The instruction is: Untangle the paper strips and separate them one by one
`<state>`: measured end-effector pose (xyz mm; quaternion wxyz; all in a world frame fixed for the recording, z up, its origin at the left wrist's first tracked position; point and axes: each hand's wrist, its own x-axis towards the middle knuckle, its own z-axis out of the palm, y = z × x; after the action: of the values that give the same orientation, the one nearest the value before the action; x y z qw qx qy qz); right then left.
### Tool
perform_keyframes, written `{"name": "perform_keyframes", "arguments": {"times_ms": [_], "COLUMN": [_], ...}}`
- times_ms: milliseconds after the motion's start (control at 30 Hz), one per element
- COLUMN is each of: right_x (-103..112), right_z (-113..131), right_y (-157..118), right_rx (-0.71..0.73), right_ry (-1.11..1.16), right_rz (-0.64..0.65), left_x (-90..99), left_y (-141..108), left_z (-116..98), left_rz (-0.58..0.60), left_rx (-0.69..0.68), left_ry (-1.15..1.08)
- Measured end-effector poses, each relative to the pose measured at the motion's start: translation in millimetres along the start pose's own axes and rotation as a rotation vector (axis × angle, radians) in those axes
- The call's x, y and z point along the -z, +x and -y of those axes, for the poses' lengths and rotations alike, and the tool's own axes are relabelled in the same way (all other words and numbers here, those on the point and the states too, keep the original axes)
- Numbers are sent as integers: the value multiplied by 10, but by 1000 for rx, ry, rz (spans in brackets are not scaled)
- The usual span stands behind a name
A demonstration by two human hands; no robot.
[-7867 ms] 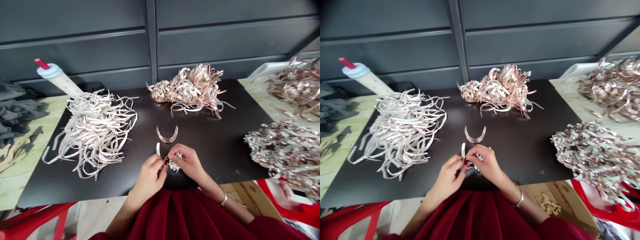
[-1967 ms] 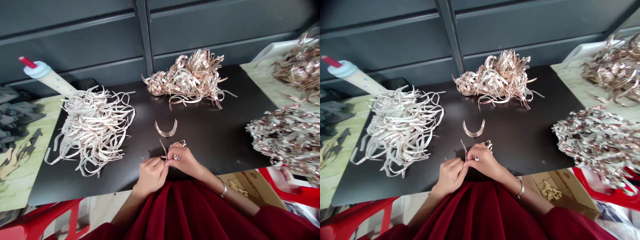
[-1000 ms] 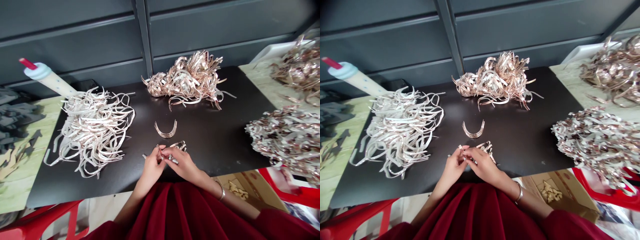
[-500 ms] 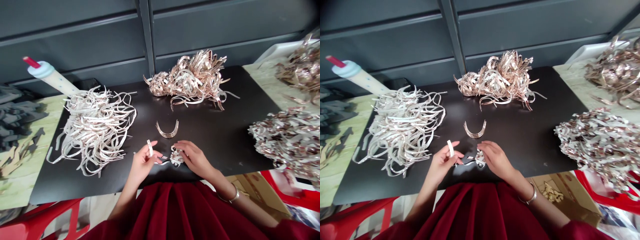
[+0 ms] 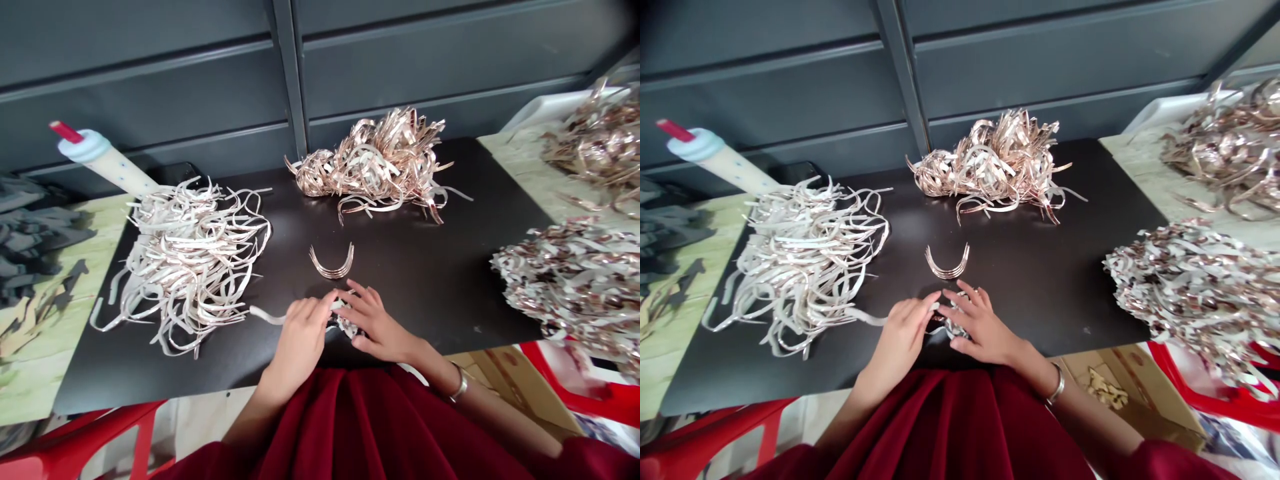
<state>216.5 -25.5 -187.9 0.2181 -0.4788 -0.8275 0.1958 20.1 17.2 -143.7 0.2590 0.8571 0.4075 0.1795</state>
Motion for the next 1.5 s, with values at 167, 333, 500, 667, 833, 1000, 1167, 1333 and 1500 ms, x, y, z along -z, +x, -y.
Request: {"name": "perform_keyframes", "arguments": {"times_ms": [167, 333, 500, 667, 833, 1000, 1167, 1333, 1500], "right_x": [127, -6, -128, 26, 118, 88, 151, 199, 223], "right_z": [25, -84, -184, -104, 163, 291, 291, 326, 377], "right_y": [163, 78, -140, -138, 79, 250, 309, 342, 372], "right_rx": [-148, -89, -34, -96, -181, -340, -537, -482, -256], "right_ry": [105, 10, -175, -35, 285, 478, 786, 902, 640], "right_rz": [-413, -236, 53, -168, -465, -458, -470, -389, -315], "left_x": [8, 24, -11, -50, -48, -80, -249, -288, -76], "left_y": [-2, 8, 18, 16, 34, 19, -112, -67, 60], "left_z": [-33, -9, 27, 6, -20, -55, -74, 39, 16], "left_rz": [-13, -19, -13, -1, -5, -111, -253, -100, -45], "left_rx": [-119, -98, -71, -98, -118, -143, -448, 31, 209], "left_ry": [281, 258, 253, 280, 328, 290, -18, -618, -627]}}
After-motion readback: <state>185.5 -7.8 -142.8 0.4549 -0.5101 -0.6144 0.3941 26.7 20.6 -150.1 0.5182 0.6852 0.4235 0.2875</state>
